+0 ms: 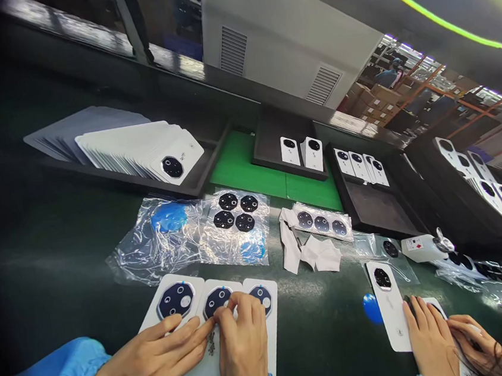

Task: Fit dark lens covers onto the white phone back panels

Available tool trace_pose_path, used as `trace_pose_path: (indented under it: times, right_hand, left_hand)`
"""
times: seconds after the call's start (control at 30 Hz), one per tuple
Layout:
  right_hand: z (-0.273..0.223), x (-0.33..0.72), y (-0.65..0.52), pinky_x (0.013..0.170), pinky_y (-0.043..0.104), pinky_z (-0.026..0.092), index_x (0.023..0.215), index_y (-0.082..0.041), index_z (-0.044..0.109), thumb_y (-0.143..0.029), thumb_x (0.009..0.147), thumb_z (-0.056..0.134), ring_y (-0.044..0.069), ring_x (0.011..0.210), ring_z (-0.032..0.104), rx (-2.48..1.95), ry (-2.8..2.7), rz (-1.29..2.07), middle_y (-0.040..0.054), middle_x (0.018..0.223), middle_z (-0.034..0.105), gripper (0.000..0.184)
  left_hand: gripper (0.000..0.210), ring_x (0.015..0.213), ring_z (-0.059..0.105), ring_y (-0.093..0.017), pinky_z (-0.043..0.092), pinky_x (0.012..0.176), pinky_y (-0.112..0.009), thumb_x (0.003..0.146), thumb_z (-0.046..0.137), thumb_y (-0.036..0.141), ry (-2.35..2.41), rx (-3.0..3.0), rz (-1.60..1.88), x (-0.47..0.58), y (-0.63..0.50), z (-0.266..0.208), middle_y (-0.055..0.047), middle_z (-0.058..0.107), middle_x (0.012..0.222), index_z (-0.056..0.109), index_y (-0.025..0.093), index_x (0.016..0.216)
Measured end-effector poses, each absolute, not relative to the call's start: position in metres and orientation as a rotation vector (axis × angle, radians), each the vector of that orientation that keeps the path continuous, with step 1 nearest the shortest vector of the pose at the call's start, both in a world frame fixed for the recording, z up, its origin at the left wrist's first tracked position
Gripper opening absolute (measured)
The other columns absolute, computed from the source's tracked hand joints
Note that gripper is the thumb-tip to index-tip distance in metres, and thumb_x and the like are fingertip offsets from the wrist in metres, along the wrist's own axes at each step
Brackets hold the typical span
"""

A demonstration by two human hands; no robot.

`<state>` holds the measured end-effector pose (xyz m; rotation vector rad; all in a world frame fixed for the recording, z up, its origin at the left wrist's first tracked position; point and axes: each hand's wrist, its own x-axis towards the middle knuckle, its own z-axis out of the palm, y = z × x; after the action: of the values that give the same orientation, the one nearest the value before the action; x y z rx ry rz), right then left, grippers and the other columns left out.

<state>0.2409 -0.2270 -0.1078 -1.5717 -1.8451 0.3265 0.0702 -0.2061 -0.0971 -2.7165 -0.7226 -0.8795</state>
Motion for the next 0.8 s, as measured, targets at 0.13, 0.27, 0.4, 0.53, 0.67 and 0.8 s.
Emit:
trace_pose_path:
  times: [0.13, 0.27, 0.4, 0.53, 0.67, 0.8]
  right_hand:
    - [-0.100, 0.245, -0.220, 0.064, 0.037, 0.047, 0.083, -0.032, 0.064, -0.012, 0.088, 0.052, 0.024, 0.084, 0.055, -1.598, -1.917, 0.219, 0.0057, 0.089, 0.056, 0.024]
    - [-0.095, 0.248, -0.221, 0.067, 0.037, 0.046, 0.086, -0.026, 0.064, -0.011, 0.088, 0.052, 0.023, 0.085, 0.053, -1.616, -1.917, 0.112, 0.0059, 0.090, 0.053, 0.019]
    - [-0.101, 0.245, -0.224, 0.066, 0.035, 0.045, 0.085, -0.028, 0.065, -0.009, 0.087, 0.052, 0.022, 0.082, 0.053, -1.567, -2.003, 0.014, 0.0052, 0.087, 0.054, 0.023]
    - [-0.098, 0.242, -0.222, 0.065, 0.035, 0.044, 0.081, -0.028, 0.064, -0.013, 0.093, 0.044, 0.023, 0.084, 0.051, -1.570, -1.964, -0.043, 0.0071, 0.087, 0.053, 0.028]
    - [-0.088, 0.241, -0.219, 0.064, 0.032, 0.043, 0.080, -0.021, 0.061, -0.016, 0.097, 0.038, 0.020, 0.079, 0.047, -1.503, -2.012, -0.104, 0.0061, 0.082, 0.050, 0.030]
    - [-0.082, 0.241, -0.219, 0.065, 0.029, 0.041, 0.077, -0.019, 0.061, -0.018, 0.098, 0.041, 0.019, 0.079, 0.044, -1.478, -2.034, -0.111, 0.0049, 0.083, 0.048, 0.029]
  left_hand:
    - [0.052, 0.094, 0.057, -0.013, 0.037, 0.086, -0.032, 0.098, 0.019, -0.002, -0.741, -2.711, -0.882, 0.072, -0.204, -0.097, -0.002, 0.071, 0.095, 0.066, 0.015, 0.084]
    - [0.050, 0.095, 0.057, -0.013, 0.037, 0.086, -0.032, 0.098, 0.020, -0.002, -0.732, -2.709, -0.906, 0.072, -0.203, -0.099, -0.002, 0.071, 0.099, 0.066, 0.015, 0.086]
    - [0.050, 0.095, 0.057, -0.013, 0.037, 0.087, -0.032, 0.098, 0.020, -0.002, -0.743, -2.714, -0.882, 0.071, -0.204, -0.099, -0.002, 0.070, 0.097, 0.066, 0.014, 0.086]
    - [0.047, 0.095, 0.057, -0.013, 0.037, 0.087, -0.032, 0.098, 0.022, -0.002, -0.738, -2.717, -0.891, 0.071, -0.205, -0.099, -0.003, 0.070, 0.099, 0.066, 0.013, 0.088]
    - [0.046, 0.096, 0.057, -0.014, 0.037, 0.088, -0.032, 0.098, 0.022, -0.001, -0.737, -2.713, -0.906, 0.071, -0.206, -0.101, -0.003, 0.070, 0.097, 0.065, 0.013, 0.088]
    - [0.046, 0.096, 0.057, -0.013, 0.037, 0.088, -0.032, 0.098, 0.022, -0.001, -0.735, -2.719, -0.909, 0.071, -0.206, -0.102, -0.003, 0.069, 0.099, 0.065, 0.013, 0.088]
